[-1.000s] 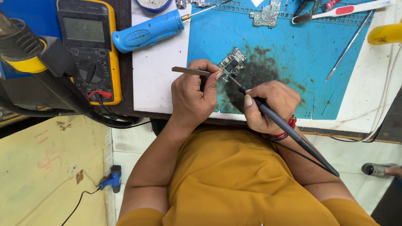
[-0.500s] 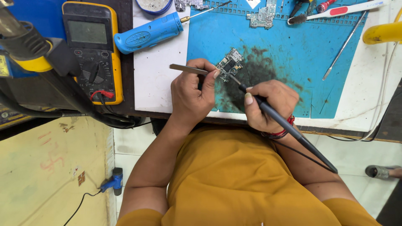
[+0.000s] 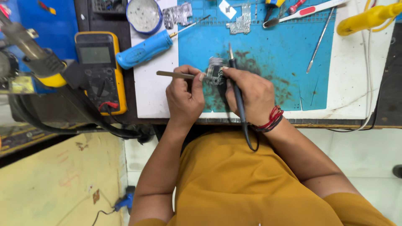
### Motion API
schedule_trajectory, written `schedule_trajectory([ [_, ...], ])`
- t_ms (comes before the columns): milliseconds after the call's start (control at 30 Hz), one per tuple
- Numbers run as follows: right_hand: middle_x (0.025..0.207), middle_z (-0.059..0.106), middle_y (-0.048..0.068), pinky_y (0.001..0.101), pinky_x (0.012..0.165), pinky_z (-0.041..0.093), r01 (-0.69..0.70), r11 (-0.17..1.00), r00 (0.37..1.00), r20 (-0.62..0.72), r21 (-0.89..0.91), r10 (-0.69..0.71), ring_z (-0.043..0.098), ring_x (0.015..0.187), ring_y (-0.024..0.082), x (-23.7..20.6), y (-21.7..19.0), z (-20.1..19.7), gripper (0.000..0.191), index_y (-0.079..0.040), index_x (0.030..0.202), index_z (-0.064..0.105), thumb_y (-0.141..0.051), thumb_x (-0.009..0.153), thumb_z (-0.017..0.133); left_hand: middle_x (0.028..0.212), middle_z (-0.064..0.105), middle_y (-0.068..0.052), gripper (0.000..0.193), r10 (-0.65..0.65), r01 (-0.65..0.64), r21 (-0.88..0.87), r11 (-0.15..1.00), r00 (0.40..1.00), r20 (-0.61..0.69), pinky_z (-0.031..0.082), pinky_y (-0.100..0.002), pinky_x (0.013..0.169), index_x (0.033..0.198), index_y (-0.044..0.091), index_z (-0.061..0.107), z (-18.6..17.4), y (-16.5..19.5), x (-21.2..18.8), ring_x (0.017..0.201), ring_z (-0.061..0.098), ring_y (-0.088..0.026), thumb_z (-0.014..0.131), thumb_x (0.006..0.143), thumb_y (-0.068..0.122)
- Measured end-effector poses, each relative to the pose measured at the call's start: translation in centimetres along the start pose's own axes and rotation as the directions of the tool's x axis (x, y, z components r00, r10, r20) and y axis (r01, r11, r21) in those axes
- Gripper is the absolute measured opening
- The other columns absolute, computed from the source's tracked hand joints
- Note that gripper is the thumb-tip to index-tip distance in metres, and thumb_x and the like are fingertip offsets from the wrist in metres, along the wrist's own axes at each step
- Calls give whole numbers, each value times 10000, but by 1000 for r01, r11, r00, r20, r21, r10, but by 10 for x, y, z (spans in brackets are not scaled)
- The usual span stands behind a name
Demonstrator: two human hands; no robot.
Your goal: The person solders a disassembled phone motherboard at a workbench, holding the board steady with one hand while applying a soldering iron to its components. They reposition the board and continue soldering different points, with other phone boards and repair tools laid out on the mat.
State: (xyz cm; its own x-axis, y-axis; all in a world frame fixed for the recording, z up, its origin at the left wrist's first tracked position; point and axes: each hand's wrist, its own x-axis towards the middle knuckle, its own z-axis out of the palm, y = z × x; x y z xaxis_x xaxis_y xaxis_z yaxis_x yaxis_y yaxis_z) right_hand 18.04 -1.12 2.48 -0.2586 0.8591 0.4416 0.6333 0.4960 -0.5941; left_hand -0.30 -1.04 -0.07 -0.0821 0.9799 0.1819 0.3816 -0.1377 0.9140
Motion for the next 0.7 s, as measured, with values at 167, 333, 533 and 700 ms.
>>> schedule_trajectory([
  [167, 1119, 712, 150, 385, 827, 581, 2, 1000, 999, 35, -12, -2, 721, 935, 327, 0, 2, 0, 412, -54, 1322, 605, -68, 929, 729, 829, 717, -57, 123, 41, -41, -8, 999, 997, 61, 539, -249, 655, 1072, 27, 618, -1, -3, -2, 724, 691, -95, 694, 1038, 117],
  [333, 1103, 654, 154, 404, 793, 562, -1, 995, 997, 82, -99, 9, 690, 925, 346, 3, 0, 2, 649, -56, 1387, 519, -337, 903, 849, 979, 743, -86, 96, 26, -25, -275, 961, 1000, -2, 546, -243, 735, 1139, 16, 563, 0, -16, -1, 850, 690, -94, 631, 1093, 65],
  [533, 1133, 663, 161, 402, 787, 556, 1, 997, 994, 105, -78, 7, 686, 919, 344, 9, 1, 3, 551, -85, 1377, 526, -228, 916, 793, 1017, 732, -92, 133, -16, -6, -404, 915, 999, -50, 532, -210, 683, 1175, 22, 519, 5, -23, -3, 816, 638, -54, 613, 1090, 62],
  [700, 1145, 681, 138, 409, 842, 580, 70, 997, 987, 142, 34, -75, 708, 961, 349, 10, 14, -6, 465, -97, 1379, 559, -71, 933, 689, 1021, 730, -98, 138, -24, -2, -420, 907, 998, -56, 515, -213, 674, 1175, 19, 521, 3, -18, 0, 784, 610, -53, 621, 1087, 56],
])
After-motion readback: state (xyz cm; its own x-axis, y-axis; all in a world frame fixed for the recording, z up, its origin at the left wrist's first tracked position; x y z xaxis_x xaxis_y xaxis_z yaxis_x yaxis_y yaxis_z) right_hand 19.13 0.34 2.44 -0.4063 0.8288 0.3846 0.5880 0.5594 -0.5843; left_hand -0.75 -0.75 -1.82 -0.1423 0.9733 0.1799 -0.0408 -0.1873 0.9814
